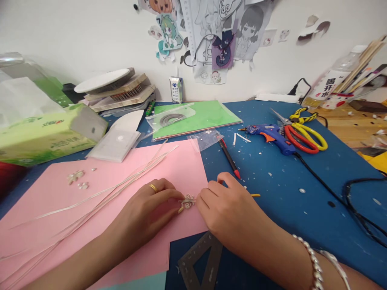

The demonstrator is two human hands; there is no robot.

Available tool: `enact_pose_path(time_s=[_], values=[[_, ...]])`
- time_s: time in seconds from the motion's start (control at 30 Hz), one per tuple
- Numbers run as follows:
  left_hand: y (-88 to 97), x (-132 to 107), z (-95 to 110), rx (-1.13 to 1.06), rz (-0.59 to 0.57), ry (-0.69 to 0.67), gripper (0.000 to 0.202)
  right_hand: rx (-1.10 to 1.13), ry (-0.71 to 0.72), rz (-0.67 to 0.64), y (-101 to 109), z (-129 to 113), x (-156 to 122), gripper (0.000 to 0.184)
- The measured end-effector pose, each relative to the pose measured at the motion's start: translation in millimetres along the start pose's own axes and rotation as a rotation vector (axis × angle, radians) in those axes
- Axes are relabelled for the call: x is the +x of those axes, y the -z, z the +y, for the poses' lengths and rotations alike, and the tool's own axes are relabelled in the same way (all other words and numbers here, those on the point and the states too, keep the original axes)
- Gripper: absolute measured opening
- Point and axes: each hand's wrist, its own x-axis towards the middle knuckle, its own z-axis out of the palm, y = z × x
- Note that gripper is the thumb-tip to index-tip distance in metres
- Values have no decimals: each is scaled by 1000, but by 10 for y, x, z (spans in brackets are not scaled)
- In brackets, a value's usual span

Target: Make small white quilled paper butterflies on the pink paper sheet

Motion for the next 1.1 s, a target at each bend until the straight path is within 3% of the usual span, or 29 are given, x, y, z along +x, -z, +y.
enact_pose_path(time_s=[0.73, 1.1], values=[[-11, 9, -7, -2, 11, 2, 16, -46, -11, 10, 14, 0, -19, 28], [-25, -2, -32, -30, 12, -4, 15, 29, -20, -174, 66, 79, 162, 15]])
